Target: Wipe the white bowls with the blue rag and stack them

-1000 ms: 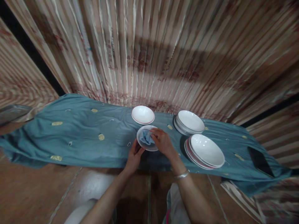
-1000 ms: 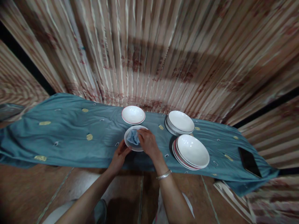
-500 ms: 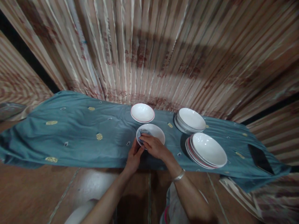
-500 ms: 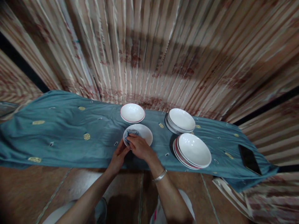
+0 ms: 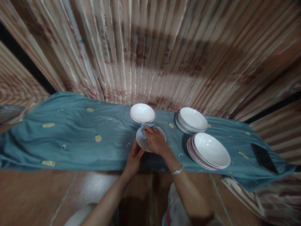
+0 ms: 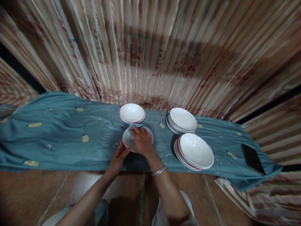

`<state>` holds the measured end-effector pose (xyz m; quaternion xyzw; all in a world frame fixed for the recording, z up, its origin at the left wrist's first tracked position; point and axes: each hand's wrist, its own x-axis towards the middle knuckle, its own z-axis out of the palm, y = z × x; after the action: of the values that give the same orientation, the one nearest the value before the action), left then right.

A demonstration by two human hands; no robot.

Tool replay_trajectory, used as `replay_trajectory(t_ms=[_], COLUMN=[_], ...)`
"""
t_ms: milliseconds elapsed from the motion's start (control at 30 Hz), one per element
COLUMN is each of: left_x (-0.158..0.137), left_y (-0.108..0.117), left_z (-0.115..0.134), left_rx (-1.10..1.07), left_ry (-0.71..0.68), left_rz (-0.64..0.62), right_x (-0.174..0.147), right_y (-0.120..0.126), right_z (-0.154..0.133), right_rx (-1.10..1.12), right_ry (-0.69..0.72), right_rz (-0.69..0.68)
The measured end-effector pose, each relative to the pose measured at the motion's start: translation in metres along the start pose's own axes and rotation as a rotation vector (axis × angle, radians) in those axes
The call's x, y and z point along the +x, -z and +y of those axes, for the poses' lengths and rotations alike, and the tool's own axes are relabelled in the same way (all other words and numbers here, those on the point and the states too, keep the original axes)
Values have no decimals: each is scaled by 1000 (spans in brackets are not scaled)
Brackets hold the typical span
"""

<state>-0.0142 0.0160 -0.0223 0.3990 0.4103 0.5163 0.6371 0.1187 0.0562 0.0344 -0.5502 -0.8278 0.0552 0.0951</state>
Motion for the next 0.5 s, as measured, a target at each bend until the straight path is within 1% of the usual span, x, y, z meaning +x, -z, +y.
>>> replay_trajectory(t_ms=[167,300,400,500], left_x=[0,0,0,1], left_y=[-2,-2,-1,-1], left_z=[3,3,1,-1], left_rx=[-33,-25,-37,-40], left_ry=[-2,-1,-4,-6], left_rz=[1,-3,-5,-11], right_x=[-5,-12,-19,-26], right_y=[4,10,14,19], right_z=[5,10,13,15], right_rx=[-190,-282,-315,-330], right_ry=[-113,-179,-194,-171], right_rz=[16,6,-10,-82])
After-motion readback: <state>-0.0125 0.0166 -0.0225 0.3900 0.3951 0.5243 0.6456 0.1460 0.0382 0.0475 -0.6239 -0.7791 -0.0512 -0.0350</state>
